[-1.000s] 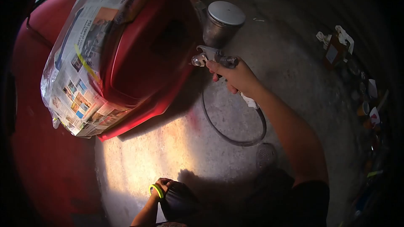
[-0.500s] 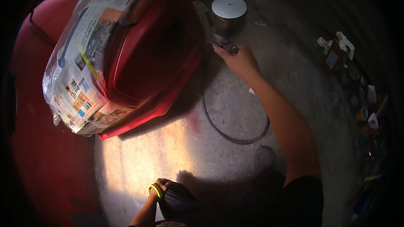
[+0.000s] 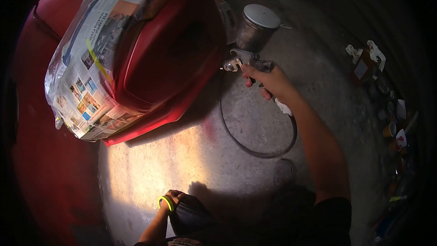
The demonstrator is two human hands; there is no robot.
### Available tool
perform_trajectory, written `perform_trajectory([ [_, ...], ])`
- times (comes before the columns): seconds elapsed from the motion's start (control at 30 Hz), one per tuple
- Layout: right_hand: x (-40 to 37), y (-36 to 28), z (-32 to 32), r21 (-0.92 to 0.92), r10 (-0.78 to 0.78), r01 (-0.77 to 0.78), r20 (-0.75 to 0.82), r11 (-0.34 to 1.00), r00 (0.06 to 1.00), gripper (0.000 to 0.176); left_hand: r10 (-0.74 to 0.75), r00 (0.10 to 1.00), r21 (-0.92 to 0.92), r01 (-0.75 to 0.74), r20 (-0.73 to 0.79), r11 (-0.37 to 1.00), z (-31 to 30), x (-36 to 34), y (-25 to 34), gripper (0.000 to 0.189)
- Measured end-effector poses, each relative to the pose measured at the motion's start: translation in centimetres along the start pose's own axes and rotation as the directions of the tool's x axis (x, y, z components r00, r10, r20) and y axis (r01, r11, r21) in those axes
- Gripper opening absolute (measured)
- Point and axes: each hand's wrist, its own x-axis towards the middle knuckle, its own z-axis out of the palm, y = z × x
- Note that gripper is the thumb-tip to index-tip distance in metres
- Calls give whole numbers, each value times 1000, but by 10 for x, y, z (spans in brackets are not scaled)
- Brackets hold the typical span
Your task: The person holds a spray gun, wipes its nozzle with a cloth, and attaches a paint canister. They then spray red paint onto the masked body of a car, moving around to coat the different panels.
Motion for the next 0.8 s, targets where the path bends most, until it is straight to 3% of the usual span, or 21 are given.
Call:
perform_trajectory([
  [0.07, 3, -2, -3, -61, -5, 0, -72, 998, 997, 44, -11, 1000, -15, 11, 22, 1000, 1, 2, -4, 37],
  [0.17, 31, 22, -7, -204, -27, -46, -344, 978, 939, 45, -7, 1000, -30, 7, 14, 1000, -1, 1, -1, 36],
  [0.27, 40, 39, -11, -314, -133, -2, -406, 949, 904, 42, 26, 1000, -19, -26, 1, 999, 7, 10, -18, 34],
  [0.37, 19, 44, 3, -336, -51, -73, -345, 939, 937, 40, 3, 1000, -5, -3, 24, 1000, 9, 16, -21, 36],
  [0.47, -3, 49, 12, -72, 74, -75, -13, 995, 997, 38, -7, 1000, 16, 7, 13, 1000, 11, 20, -14, 38],
  [0.57, -12, 44, 21, -1, 120, -121, 117, 993, 986, 38, 34, 999, 27, -34, 11, 999, 16, 25, -13, 38],
  [0.67, -4, 47, 18, -38, 130, -130, -3, 991, 991, 39, 42, 999, 3, -42, 15, 999, 14, 24, -7, 36],
  [0.8, 9, 58, 5, -142, 51, -100, -313, 985, 948, 39, -20, 999, -20, 21, 32, 1000, -3, 8, 11, 36],
])
